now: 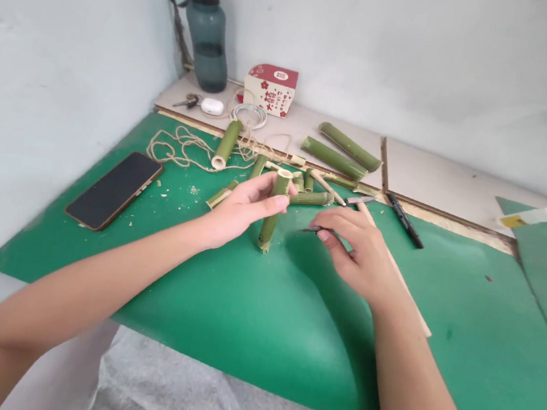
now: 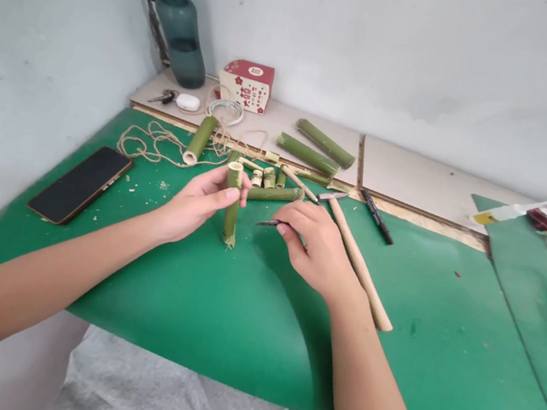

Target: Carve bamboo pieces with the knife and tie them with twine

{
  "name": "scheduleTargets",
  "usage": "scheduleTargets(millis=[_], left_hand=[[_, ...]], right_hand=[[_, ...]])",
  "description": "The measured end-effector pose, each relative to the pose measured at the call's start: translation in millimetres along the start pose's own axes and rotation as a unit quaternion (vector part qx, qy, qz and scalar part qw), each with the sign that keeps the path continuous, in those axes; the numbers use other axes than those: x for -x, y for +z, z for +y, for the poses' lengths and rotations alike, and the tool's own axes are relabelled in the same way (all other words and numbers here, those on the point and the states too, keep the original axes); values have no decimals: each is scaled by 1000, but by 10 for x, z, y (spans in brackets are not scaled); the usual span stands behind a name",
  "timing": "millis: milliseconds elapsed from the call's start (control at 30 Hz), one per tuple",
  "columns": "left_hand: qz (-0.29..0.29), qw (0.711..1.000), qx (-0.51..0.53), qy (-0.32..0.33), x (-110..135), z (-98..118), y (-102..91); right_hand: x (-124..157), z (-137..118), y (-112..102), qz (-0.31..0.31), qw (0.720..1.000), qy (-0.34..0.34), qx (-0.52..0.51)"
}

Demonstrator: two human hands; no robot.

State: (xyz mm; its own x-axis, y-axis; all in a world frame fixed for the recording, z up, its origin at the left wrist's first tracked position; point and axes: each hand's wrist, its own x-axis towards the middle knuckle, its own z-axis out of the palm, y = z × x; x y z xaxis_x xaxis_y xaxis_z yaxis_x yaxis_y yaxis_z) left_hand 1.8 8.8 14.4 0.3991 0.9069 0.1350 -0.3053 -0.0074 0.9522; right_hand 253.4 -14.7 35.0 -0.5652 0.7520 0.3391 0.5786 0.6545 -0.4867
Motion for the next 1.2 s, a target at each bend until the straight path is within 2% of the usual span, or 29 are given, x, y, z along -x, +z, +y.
scheduleTargets(millis=[100,167,367,500,667,900,1000,1100,1200], left_hand=[[-55,998,28,-25,-113,67,55],[-72,996,50,-36,-182,137,95],[-37,995,71,-56,-353,307,284],[-9,998,25,-49,-407,317,381],[12,999,-19,-50,-433,294,438],[24,997,18,-78,-447,359,420],[20,995,41,-93,-450,368,384],[-2,994,43,-104,-475,334,336],[-63,993,42,-94,-522,272,271]], right_hand=[[12,-3,-21,2,1000,-14,1],[15,-8,-19,4,1000,-18,-2],[10,-32,115,6,999,-37,10],[17,-24,236,32,998,-42,24],[13,7,358,33,998,-38,41],[-34,45,490,76,996,-31,28],[-51,20,519,74,996,-19,34],[-57,-19,543,69,996,-10,58],[-55,-63,550,68,995,-10,76]])
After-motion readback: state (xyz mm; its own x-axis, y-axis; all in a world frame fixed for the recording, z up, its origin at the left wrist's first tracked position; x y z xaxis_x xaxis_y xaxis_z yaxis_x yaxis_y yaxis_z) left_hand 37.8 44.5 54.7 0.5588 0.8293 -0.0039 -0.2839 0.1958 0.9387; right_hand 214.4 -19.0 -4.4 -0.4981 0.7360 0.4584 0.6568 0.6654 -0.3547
